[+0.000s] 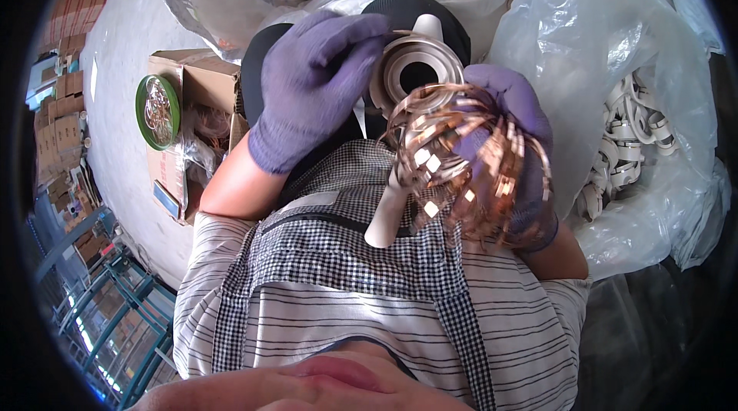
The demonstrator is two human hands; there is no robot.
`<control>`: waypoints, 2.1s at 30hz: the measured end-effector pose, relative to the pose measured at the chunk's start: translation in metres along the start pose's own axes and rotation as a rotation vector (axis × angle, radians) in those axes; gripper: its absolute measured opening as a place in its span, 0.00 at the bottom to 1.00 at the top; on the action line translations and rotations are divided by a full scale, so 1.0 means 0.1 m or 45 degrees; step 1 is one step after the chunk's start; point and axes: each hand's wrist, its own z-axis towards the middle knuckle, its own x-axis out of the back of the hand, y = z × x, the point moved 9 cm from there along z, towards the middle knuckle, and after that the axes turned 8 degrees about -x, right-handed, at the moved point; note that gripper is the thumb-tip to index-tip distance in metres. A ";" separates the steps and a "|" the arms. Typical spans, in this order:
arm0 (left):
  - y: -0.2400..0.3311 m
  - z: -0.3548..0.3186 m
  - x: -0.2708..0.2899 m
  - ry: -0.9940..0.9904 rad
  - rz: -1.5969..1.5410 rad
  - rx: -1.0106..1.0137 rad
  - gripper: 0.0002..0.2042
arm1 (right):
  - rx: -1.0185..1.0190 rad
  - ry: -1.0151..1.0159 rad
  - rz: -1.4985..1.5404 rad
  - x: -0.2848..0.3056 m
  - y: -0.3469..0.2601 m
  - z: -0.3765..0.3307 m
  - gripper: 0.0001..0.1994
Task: The person sits on the floor and repeatedly picks up white plastic components and copper wire coils from a large bag. They insert the wire coils into the central opening of each plastic piece, then place the assembled units into a nearby cardboard box.
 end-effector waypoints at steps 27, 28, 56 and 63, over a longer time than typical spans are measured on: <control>-0.65 -0.04 -0.38 -0.162 -0.668 0.820 0.11 | 0.475 -0.912 0.915 0.57 0.36 0.25 0.18; -0.65 -0.04 -0.40 -0.162 -0.668 0.821 0.11 | 0.397 -0.945 1.011 0.59 0.45 0.30 0.20; -0.13 0.26 -0.34 -0.295 -0.005 -0.155 0.13 | -0.334 -0.112 0.667 0.57 0.89 -0.20 0.22; -0.10 0.24 -0.32 -0.240 0.023 -0.221 0.14 | -0.044 0.044 -0.782 0.54 0.95 -0.18 0.16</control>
